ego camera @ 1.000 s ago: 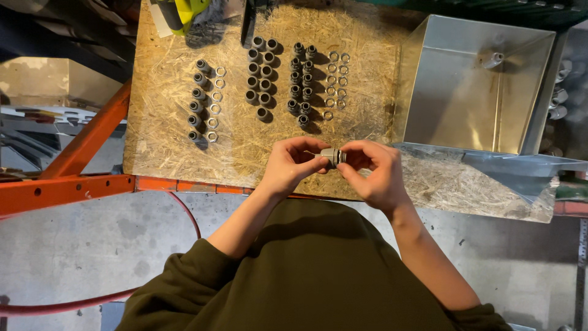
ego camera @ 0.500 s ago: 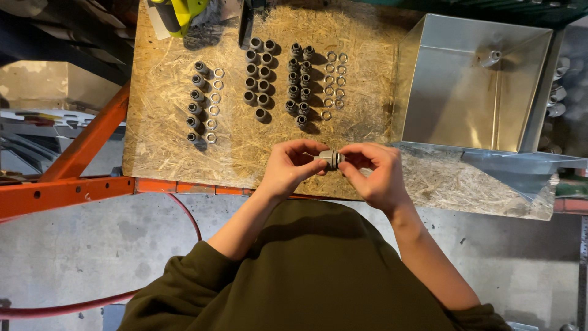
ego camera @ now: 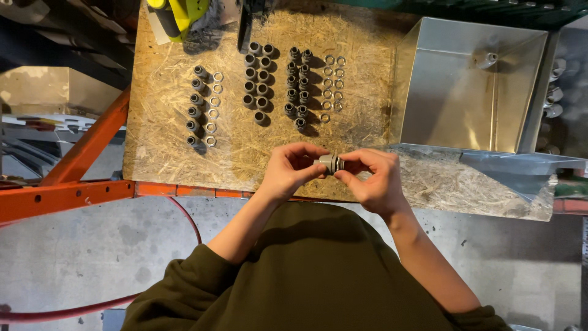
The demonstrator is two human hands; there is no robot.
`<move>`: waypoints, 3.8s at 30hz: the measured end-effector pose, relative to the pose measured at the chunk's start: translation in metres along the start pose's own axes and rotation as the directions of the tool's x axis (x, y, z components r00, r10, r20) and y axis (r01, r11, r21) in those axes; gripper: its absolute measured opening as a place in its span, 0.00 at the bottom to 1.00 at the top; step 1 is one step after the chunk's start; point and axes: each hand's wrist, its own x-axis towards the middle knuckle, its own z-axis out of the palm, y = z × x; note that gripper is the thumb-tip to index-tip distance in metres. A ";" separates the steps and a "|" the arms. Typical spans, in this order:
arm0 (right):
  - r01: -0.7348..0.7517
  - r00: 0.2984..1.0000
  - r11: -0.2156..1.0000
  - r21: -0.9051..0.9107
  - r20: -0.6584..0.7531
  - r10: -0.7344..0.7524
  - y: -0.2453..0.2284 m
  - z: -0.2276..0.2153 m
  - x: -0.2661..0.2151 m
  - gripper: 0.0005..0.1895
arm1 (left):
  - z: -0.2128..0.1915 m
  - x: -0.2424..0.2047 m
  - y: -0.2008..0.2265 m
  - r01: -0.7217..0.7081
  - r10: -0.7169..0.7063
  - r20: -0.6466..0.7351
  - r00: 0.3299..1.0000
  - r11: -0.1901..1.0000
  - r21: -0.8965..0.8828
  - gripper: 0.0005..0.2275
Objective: The person repeatedly picks up a metal pipe fitting and a nut from a workbench, threads the nut onto the fitting by hand, and places the assembled unit into a metal bin. The process is repeated multiple times with identical components.
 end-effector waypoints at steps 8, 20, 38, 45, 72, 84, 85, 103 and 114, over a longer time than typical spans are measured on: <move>-0.248 0.969 0.945 0.214 0.035 0.246 0.019 0.005 -0.009 0.12 | 0.003 -0.002 0.007 -0.037 0.034 0.020 0.999 0.985 0.167 0.18; -0.294 0.956 0.926 0.237 0.080 0.283 0.010 0.004 0.005 0.12 | 0.003 0.001 0.010 -0.050 0.056 -0.026 0.998 0.979 0.199 0.19; -0.323 0.946 0.920 0.223 0.107 0.306 0.003 -0.001 0.007 0.09 | 0.010 -0.003 0.025 -0.146 0.141 0.040 0.989 0.949 0.280 0.19; -0.436 0.895 0.843 0.315 0.253 0.368 0.030 -0.005 0.013 0.19 | 0.019 0.001 0.037 -0.214 0.196 0.088 0.977 0.889 0.405 0.23; -0.591 0.658 0.788 -0.173 -0.668 0.348 0.357 -0.286 0.102 0.18 | -0.069 0.055 -0.142 -0.415 -0.058 0.414 0.908 -0.248 0.875 0.34; -0.428 0.781 0.684 -0.591 -0.622 -0.049 0.464 -0.295 0.143 0.13 | -0.061 0.049 -0.144 -0.364 -0.008 0.370 0.929 -0.197 0.910 0.32; -0.456 0.780 0.653 -0.605 -0.625 -0.034 0.473 -0.293 0.142 0.15 | -0.061 0.048 -0.144 -0.367 -0.001 0.374 0.927 -0.199 0.909 0.31; -0.540 0.773 0.543 -0.643 -0.634 0.017 0.495 -0.287 0.147 0.13 | -0.052 0.049 -0.142 -0.342 -0.003 0.348 0.937 -0.192 0.920 0.31; -0.616 0.761 0.476 -0.627 -0.629 0.156 0.471 -0.295 0.140 0.23 | -0.057 0.050 -0.143 -0.382 -0.012 0.386 0.922 -0.187 0.905 0.32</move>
